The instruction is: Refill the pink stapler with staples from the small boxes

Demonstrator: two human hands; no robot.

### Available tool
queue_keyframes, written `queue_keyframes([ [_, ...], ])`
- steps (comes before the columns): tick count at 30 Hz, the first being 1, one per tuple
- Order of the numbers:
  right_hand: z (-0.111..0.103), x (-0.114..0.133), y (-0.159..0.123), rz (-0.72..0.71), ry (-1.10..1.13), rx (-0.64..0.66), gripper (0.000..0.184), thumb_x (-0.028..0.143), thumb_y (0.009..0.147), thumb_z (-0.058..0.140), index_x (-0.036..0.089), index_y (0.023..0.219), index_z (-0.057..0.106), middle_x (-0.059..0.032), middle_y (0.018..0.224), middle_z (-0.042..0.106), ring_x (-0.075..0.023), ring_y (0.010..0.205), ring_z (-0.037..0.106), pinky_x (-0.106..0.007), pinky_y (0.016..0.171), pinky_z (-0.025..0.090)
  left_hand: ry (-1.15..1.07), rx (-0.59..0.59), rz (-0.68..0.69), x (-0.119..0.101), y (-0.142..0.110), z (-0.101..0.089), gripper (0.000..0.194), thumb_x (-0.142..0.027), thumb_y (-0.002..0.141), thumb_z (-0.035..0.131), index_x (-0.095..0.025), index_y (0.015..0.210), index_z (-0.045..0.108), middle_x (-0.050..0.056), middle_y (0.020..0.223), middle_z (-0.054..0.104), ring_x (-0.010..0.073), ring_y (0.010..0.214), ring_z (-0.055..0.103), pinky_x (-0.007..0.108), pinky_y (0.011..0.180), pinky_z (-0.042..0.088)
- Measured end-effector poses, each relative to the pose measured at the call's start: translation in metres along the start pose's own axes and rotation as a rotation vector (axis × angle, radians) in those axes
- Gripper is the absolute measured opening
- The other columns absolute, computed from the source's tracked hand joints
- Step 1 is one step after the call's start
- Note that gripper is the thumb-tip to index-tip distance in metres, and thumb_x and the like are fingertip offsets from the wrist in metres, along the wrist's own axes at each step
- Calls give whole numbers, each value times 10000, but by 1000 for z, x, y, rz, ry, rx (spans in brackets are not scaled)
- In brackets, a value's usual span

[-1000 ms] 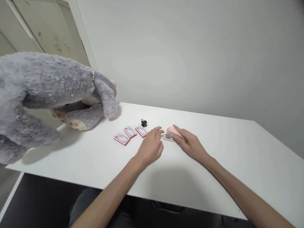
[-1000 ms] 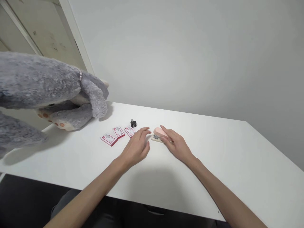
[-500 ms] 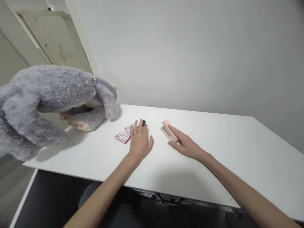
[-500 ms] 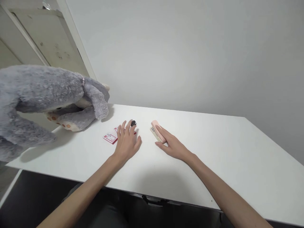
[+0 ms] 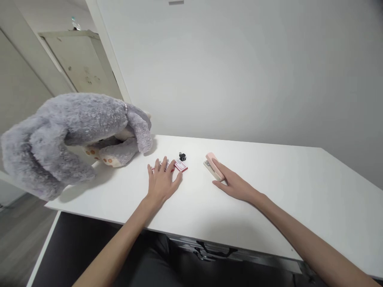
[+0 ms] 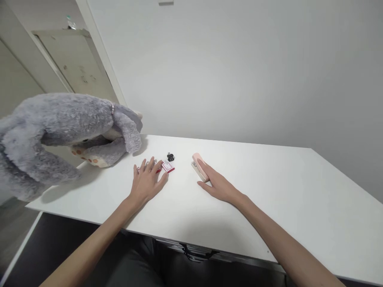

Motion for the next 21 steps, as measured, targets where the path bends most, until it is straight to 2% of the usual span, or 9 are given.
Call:
queue_keyframes([
  [4, 3, 1, -1, 16, 1, 4, 836, 453, 1047, 548, 427, 1730, 66, -8, 1802, 223, -336, 1615, 337, -548, 1267, 366, -6, 53, 57, -3, 0, 6, 553, -476, 1060, 435, -249, 1553, 541, 126, 1663, 483, 396, 1549, 413, 690, 1266, 269],
  [8, 8, 5, -2, -8, -23, 36, 836, 461, 1052, 548, 435, 1729, 59, -18, 1800, 235, -345, 1604, 354, -544, 1255, 379, -41, 53, 107, -4, -3, 7, 532, -442, 1067, 446, -252, 1553, 547, 114, 1667, 480, 386, 1552, 420, 666, 1270, 288],
  [10, 10, 8, -1, -30, -32, 41, 832, 463, 1054, 552, 436, 1728, 66, -44, 1769, 315, -347, 1561, 418, -533, 1220, 423, -78, 56, 151, -6, -6, 6, 518, -424, 1062, 468, -253, 1543, 562, 106, 1660, 492, 384, 1548, 429, 652, 1274, 295],
  [14, 10, 13, -2, -29, -57, 2, 750, 492, 1049, 570, 426, 1712, 226, -113, 1506, 536, -322, 1324, 598, -486, 1094, 527, -204, 88, 322, -16, -13, 2, 495, -403, 1057, 502, -261, 1524, 585, 83, 1645, 516, 352, 1533, 459, 611, 1282, 320],
  [16, 10, 15, -3, -25, -62, -9, 729, 505, 1034, 601, 418, 1694, 302, -114, 1371, 557, -300, 1210, 627, -459, 1026, 557, -275, 118, 416, -22, -16, 0, 485, -394, 1061, 507, -278, 1527, 581, 70, 1638, 527, 328, 1520, 481, 589, 1283, 335],
  [21, 15, 23, -5, -72, -38, 27, 781, 515, 983, 695, 371, 1671, 357, -74, 1123, 609, -252, 951, 628, -415, 863, 574, -442, 145, 562, -29, -21, -6, 491, -381, 1047, 560, -276, 1528, 558, 96, 1591, 575, 290, 1483, 528, 562, 1267, 376],
])
Point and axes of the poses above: each hand's wrist, its own y-axis towards the middle knuckle, its own z-axis out of the palm, x = y × z, the point moved 5 cm from there along y, towards the middle knuckle
